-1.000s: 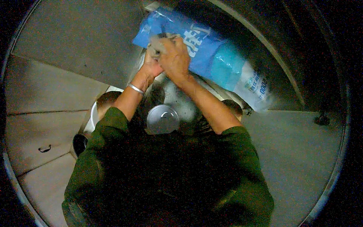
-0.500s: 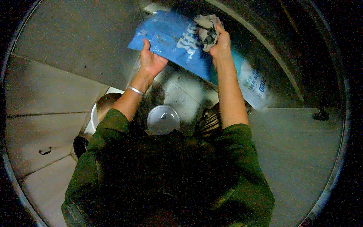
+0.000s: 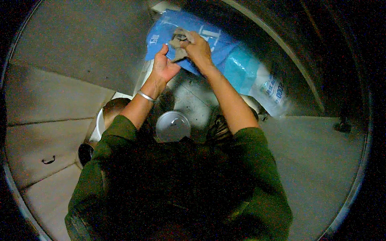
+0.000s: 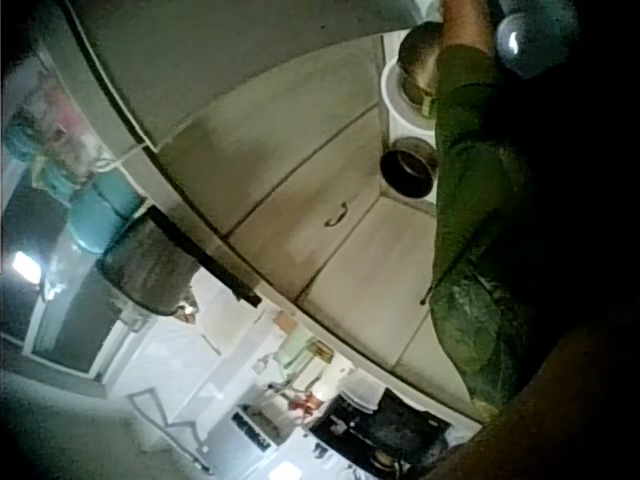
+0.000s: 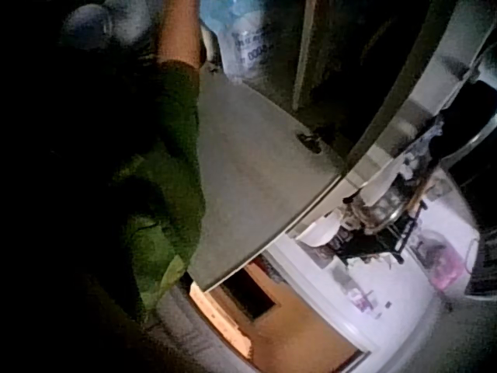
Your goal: The person sits on the floor and wipes the exterior of a large blue plastic bag with a cloth. They then dip the cloth into a white bucket of water, wring it out, and continue wiping the bag's surface.
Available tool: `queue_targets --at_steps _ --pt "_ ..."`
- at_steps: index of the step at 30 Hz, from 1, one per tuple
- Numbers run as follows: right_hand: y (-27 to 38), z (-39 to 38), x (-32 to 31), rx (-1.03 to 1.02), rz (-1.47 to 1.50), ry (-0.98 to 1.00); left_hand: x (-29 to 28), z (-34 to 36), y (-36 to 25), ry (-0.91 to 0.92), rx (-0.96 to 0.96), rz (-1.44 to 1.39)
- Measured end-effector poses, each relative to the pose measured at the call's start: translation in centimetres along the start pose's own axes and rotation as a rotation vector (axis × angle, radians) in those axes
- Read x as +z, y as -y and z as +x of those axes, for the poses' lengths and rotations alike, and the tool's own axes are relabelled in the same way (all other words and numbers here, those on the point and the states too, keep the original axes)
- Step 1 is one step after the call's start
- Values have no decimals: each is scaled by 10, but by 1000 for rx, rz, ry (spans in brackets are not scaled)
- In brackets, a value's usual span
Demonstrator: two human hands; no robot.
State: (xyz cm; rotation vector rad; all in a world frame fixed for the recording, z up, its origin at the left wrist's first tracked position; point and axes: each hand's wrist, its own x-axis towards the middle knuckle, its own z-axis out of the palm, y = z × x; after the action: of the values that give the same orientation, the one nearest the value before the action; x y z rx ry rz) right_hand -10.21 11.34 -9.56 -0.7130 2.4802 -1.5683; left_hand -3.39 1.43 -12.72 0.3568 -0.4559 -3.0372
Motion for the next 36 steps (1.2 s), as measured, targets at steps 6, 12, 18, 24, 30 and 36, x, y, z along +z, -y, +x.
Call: queue_targets --at_steps 6,12,18,24,30,36 --pt "-49 36 -38 207 191 -250 -1 0 -2 11 -18 -55" --pt "-12 23 -59 409 980 -221 -22 21 -1 -86 14 6" --pt "-10 19 -58 411 1006 -228 -3 31 4 39 34 -25" --pt "-13 21 -53 331 970 -158 -4 40 11 -43 -49 89" --pt "-8 8 -39 107 541 -116 -5 46 15 -65 -27 78" --pt "-7 -25 -1 -500 -589 -169 -4 40 18 49 24 99"
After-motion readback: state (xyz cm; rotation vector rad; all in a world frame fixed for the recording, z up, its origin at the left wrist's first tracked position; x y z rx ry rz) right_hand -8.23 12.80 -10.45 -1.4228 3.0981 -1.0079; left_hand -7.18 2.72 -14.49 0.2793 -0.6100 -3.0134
